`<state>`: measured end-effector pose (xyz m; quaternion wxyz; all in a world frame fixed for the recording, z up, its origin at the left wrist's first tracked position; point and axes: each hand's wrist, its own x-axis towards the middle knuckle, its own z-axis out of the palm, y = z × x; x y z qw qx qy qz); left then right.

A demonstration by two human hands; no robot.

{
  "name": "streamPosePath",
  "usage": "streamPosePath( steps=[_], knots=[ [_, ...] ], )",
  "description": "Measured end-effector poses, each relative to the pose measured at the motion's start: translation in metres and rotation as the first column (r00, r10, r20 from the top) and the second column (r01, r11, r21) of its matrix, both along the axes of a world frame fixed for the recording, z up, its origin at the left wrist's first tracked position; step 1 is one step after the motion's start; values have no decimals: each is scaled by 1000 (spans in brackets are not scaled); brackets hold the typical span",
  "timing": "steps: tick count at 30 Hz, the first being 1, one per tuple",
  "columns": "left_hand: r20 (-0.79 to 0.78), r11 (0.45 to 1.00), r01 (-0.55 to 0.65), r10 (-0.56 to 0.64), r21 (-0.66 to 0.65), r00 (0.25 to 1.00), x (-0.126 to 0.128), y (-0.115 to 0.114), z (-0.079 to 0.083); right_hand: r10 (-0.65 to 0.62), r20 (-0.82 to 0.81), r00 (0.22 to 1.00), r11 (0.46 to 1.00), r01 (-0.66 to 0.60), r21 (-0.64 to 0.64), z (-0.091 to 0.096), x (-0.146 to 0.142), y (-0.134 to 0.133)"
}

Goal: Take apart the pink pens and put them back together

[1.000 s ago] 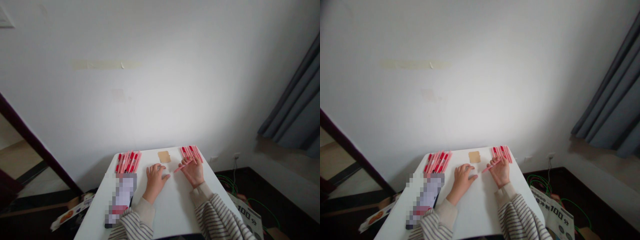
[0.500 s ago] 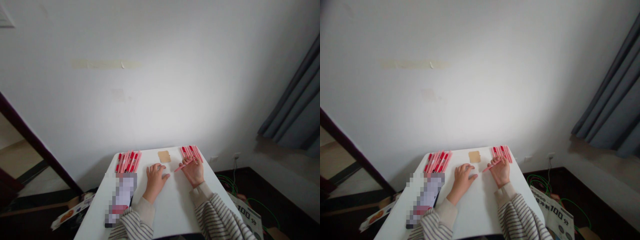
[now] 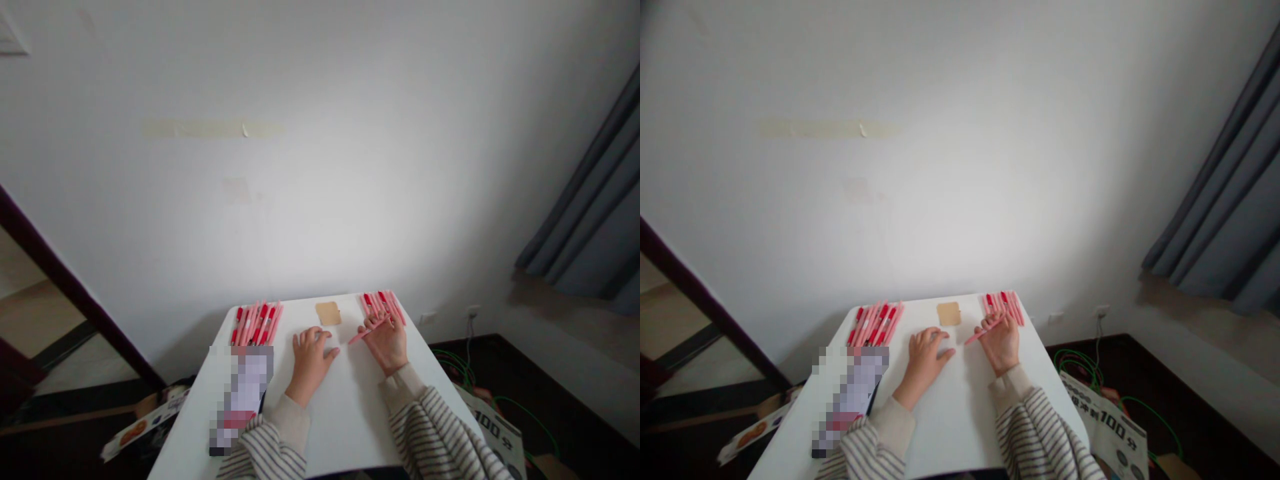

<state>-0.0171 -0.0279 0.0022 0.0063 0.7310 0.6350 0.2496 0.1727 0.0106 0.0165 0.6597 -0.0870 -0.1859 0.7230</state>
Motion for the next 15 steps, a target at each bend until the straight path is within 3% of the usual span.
streamPosePath(
  steps=[15],
  knots=[
    [-1,999,6,-6,36,1000,-1,1,-3,-14,52,999,1000,14,8,-2,0,2]
  ],
)
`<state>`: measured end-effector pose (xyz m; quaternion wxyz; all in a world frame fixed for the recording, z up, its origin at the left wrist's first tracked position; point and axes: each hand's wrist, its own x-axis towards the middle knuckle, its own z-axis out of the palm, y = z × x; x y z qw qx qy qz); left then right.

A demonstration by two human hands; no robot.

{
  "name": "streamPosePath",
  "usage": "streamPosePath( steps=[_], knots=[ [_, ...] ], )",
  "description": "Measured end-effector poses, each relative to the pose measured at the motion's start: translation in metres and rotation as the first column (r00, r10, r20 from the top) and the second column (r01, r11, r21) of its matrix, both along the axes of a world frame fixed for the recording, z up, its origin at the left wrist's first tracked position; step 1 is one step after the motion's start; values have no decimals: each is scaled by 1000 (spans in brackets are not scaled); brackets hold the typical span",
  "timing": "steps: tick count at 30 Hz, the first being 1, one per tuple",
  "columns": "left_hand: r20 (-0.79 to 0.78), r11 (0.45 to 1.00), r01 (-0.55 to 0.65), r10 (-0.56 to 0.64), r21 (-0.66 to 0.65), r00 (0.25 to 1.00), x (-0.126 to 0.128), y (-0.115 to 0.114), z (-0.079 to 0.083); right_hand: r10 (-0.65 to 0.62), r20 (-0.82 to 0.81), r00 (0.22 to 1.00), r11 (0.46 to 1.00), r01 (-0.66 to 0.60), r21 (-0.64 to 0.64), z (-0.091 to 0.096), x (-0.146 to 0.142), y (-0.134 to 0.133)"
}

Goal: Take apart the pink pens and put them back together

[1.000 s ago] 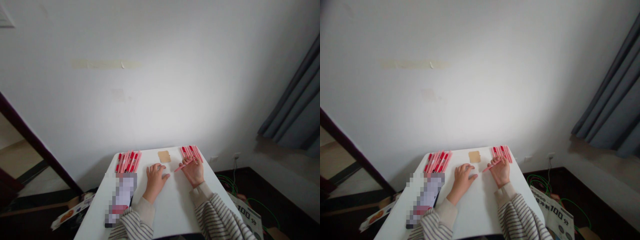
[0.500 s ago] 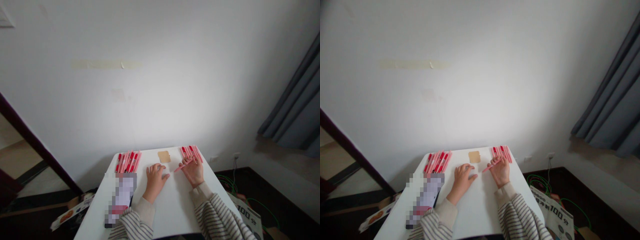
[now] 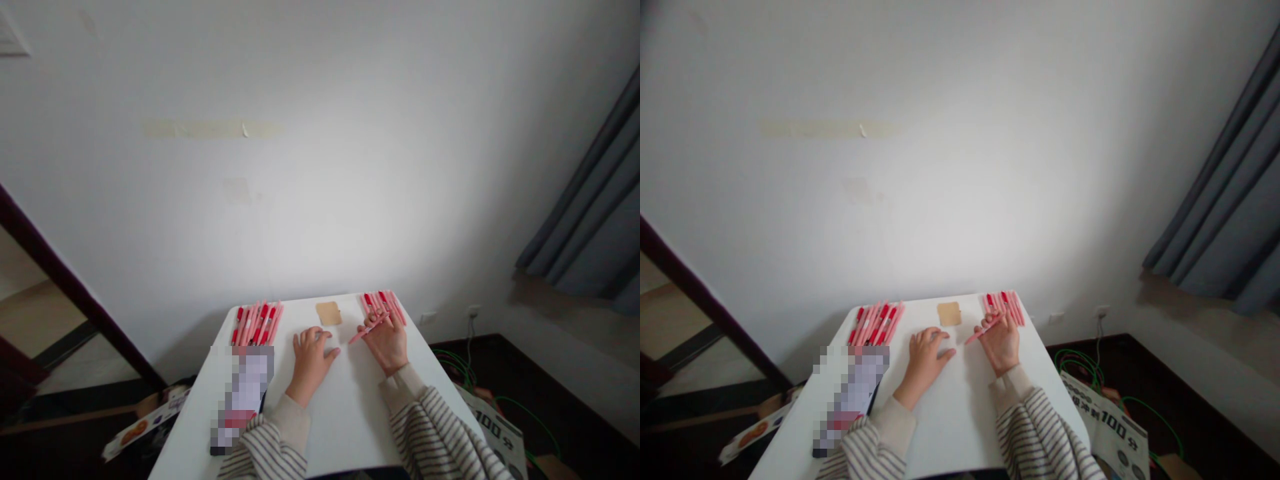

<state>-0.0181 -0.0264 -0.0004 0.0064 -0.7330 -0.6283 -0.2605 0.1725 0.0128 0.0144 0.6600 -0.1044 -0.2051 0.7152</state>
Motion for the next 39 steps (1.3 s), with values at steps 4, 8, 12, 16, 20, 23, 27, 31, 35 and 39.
streamPosePath(
  steps=[4,8,12,16,20,23,27,31,35,39],
  knots=[
    [-22,999,-8,9,43,1000,0,2,1,-30,13,999,999,31,-45,-3,-1,2],
    [-62,997,-23,28,78,998,0,6,2,-76,88,993,996,80,-42,-8,-2,6],
    [-103,999,-35,35,3,994,1,8,1,-114,160,981,991,124,-57,-11,-4,7],
    [-141,998,-18,10,-59,990,2,7,-1,-141,208,968,986,156,-57,-10,-7,6],
    [-128,999,-36,31,-36,991,1,6,-1,-180,244,953,980,194,-36,-7,-9,5],
    [-103,999,-39,38,-9,994,1,4,2,-205,273,940,975,222,-31,-7,-11,5],
    [-60,1000,-23,23,2,998,1,3,7,-256,314,914,963,268,5,-11,-11,8],
    [-9,1000,-10,11,28,1000,-1,4,9,-352,405,844,934,347,87,-18,-10,12],
    [27,999,-11,10,31,1000,-1,6,10,-474,535,699,880,392,268,-21,-9,15],
    [39,999,-27,25,33,999,0,7,10,-545,626,558,839,357,411,-17,-9,12]
  ],
)
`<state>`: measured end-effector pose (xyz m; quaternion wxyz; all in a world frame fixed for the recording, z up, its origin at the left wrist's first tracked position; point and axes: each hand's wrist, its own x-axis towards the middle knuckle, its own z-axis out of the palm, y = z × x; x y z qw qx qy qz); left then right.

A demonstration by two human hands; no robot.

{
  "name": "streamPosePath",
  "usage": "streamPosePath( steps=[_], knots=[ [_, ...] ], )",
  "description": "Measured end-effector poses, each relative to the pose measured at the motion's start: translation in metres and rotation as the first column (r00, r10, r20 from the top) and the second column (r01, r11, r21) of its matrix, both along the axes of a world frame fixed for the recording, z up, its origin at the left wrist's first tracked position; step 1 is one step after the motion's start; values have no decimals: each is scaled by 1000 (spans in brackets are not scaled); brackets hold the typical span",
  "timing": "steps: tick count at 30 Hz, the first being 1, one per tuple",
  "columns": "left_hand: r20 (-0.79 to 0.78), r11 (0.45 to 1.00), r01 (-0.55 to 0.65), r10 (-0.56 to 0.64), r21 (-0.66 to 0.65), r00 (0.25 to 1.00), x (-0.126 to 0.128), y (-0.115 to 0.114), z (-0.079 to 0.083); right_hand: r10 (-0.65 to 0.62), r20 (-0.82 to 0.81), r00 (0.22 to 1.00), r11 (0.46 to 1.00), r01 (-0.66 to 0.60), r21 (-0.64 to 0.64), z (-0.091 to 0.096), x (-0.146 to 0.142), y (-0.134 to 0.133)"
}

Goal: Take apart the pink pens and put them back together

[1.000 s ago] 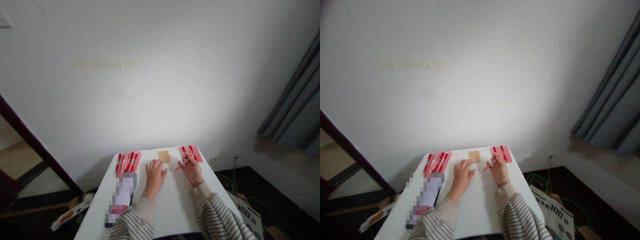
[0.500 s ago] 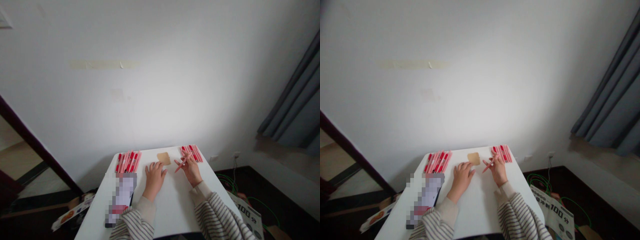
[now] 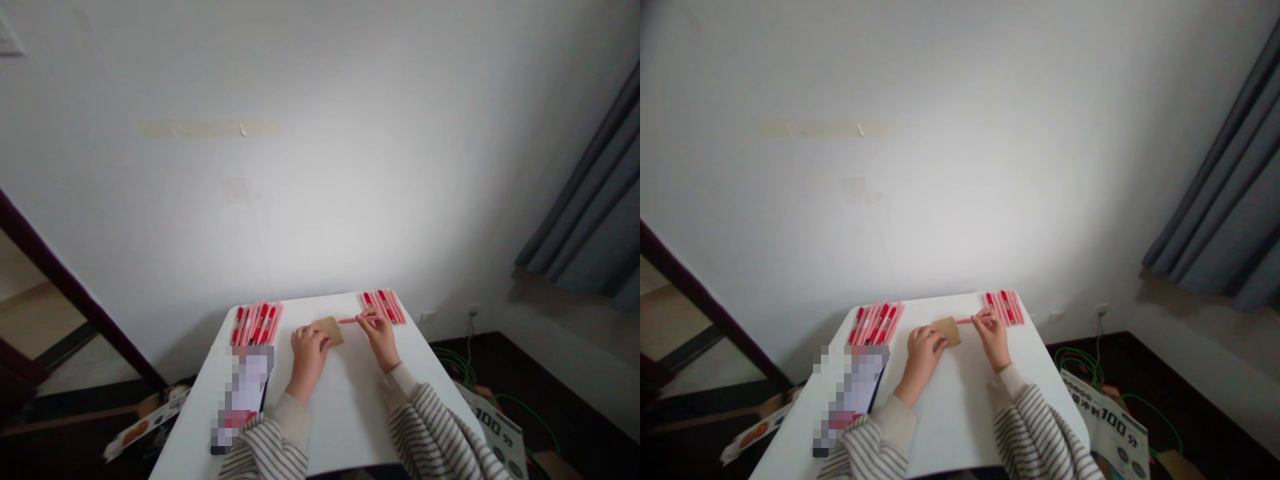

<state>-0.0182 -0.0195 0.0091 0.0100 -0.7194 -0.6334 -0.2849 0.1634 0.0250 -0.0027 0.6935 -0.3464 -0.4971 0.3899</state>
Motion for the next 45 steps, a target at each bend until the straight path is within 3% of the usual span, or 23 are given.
streamPosePath(
  steps=[6,11,15,18,24,35,45],
  knots=[
    [1,1000,9,-9,-1,1000,1,0,0,23,238,971,1000,-24,-1,3,-1,-7],
    [13,999,13,-12,-47,1000,2,-3,4,-52,343,938,997,27,79,4,-2,-10],
    [21,997,29,-28,-69,999,3,-5,4,-64,304,950,998,54,40,6,-3,-11],
    [25,995,49,-47,-82,999,4,-6,2,-2,272,962,1000,1,5,7,-4,-12],
    [12,995,41,-40,-90,999,4,-6,0,15,398,917,997,-46,68,2,-6,-11],
    [27,996,60,-58,-69,998,3,-6,0,-33,421,906,997,2,74,-2,-4,-7],
    [30,993,68,-65,-93,997,3,-7,4,-16,462,887,995,-29,90,-7,-4,-6]
  ],
)
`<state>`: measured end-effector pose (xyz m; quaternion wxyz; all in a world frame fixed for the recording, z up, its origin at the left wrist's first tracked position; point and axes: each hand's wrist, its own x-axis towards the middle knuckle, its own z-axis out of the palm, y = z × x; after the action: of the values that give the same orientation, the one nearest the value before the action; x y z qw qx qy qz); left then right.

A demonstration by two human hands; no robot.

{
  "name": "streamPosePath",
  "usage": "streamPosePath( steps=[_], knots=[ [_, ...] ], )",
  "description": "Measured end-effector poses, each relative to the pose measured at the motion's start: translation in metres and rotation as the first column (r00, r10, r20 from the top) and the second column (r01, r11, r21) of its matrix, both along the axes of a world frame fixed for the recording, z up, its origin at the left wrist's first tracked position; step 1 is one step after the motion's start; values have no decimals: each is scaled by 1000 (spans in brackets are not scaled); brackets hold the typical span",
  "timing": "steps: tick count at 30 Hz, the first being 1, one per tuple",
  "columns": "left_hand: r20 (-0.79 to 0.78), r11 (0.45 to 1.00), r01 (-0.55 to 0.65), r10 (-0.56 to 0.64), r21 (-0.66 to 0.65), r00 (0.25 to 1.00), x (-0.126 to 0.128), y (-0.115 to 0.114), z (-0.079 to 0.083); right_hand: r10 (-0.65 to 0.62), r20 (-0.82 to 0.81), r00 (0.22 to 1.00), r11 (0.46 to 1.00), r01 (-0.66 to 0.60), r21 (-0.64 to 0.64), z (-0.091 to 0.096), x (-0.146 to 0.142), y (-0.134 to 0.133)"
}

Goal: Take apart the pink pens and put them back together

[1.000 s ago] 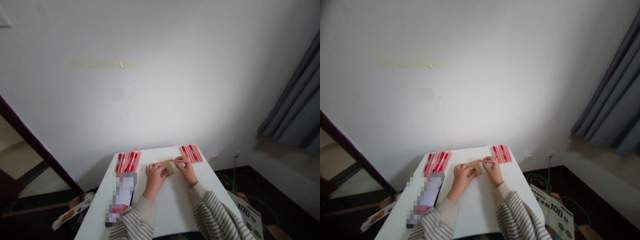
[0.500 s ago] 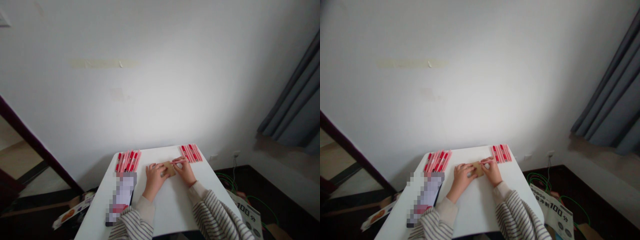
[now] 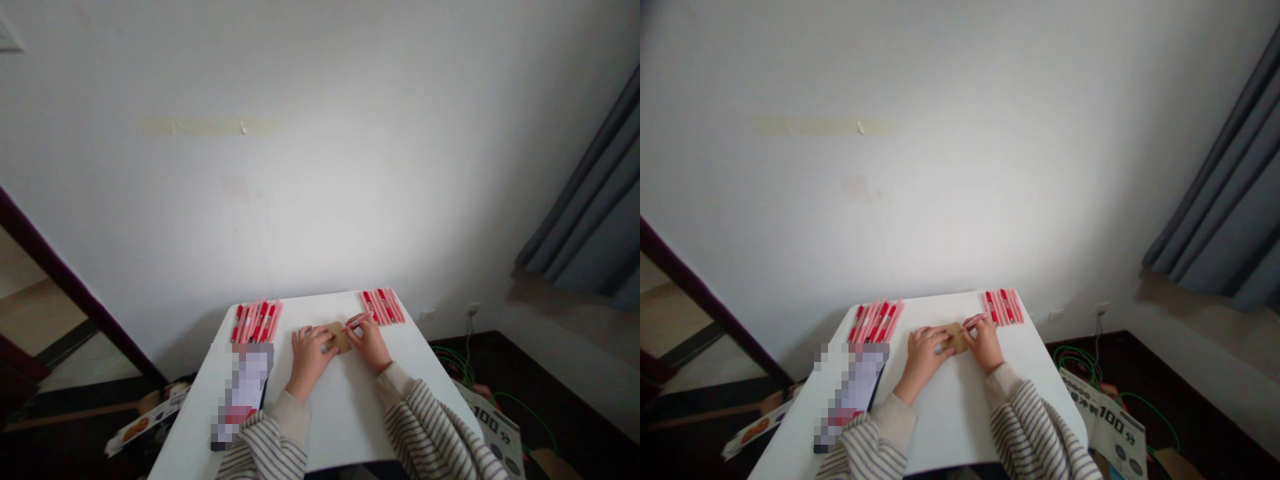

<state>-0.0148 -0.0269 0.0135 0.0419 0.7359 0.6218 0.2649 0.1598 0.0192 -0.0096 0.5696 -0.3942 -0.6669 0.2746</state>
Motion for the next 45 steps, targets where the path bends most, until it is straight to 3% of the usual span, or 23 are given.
streamPosePath(
  steps=[5,15,45],
  knots=[
    [-2,1000,6,-6,14,1000,0,0,-1,4,13,1000,1000,-4,13,1,-1,0],
    [1,999,-6,6,-47,1000,0,-1,4,-104,277,955,994,89,67,-2,-1,0],
    [8,1000,9,-8,-21,1000,0,1,1,-204,313,928,979,185,90,0,-2,-2]
  ],
)
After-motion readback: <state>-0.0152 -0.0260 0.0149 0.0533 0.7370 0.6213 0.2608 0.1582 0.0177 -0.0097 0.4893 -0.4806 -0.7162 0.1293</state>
